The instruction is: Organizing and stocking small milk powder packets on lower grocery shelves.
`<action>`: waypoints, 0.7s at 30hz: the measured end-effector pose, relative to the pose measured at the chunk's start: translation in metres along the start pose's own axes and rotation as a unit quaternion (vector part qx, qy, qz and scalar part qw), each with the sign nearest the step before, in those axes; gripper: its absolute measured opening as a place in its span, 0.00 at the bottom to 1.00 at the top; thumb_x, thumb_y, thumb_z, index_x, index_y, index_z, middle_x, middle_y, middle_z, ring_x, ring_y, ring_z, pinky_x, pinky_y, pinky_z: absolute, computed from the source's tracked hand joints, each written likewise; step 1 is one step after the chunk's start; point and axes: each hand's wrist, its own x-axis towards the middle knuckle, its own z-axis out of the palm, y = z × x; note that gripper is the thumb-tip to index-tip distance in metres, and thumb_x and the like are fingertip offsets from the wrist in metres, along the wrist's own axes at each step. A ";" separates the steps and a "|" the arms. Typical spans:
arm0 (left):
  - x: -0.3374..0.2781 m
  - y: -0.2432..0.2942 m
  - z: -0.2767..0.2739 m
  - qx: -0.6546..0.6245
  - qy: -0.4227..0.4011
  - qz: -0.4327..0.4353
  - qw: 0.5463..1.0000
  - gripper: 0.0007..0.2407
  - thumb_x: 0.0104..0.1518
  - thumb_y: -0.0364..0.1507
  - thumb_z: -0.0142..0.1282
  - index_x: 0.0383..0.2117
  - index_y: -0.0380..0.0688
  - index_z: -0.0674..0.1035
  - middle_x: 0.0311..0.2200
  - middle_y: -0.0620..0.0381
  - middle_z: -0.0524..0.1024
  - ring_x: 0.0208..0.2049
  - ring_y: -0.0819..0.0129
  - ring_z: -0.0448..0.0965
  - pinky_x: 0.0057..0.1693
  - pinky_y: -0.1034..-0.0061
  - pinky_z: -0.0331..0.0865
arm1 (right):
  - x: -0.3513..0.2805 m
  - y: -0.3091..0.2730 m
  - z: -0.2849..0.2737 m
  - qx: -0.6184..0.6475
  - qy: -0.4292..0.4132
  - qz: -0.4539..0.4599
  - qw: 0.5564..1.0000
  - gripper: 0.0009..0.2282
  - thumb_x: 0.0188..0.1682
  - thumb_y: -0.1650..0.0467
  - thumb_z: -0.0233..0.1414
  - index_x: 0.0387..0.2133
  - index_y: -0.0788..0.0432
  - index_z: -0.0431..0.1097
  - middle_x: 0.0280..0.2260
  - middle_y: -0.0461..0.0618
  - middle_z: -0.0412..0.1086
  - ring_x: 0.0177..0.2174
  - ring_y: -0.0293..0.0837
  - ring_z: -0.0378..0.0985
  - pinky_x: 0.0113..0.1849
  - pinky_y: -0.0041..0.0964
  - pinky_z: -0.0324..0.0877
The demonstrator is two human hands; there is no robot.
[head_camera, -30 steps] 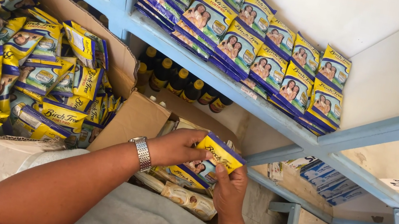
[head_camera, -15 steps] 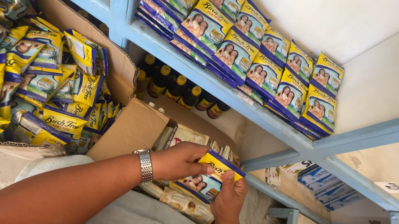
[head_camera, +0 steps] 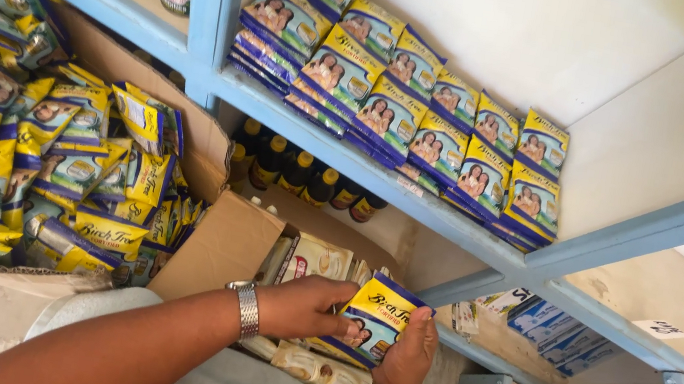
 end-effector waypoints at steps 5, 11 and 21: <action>0.000 0.000 0.004 0.014 0.034 0.004 0.999 0.11 0.60 0.34 0.60 0.39 0.39 0.75 0.33 0.50 0.81 0.34 0.68 0.81 0.42 0.71 0.73 | 0.004 0.000 0.001 0.048 -0.025 0.028 0.998 0.20 0.60 0.56 0.45 0.42 0.64 0.68 0.36 0.55 0.77 0.32 0.48 0.81 0.35 0.43 0.76; 0.007 -0.021 -0.010 -0.201 0.096 0.015 0.975 0.09 0.61 0.27 0.55 0.46 0.41 0.78 0.39 0.59 0.83 0.41 0.78 0.80 0.49 0.78 0.76 | 0.006 0.002 -0.009 -0.060 -0.180 0.238 0.953 0.24 0.37 0.73 0.62 0.50 0.56 0.68 0.44 0.44 0.77 0.45 0.41 0.80 0.49 0.41 0.73; -0.003 -0.008 -0.034 -0.220 0.149 0.016 0.964 0.12 0.63 0.27 0.52 0.51 0.42 0.75 0.45 0.59 0.81 0.46 0.76 0.79 0.52 0.75 0.75 | 0.003 -0.017 0.012 -0.189 -0.249 0.305 0.899 0.14 0.49 0.67 0.56 0.47 0.58 0.75 0.41 0.46 0.79 0.37 0.37 0.81 0.27 0.35 0.76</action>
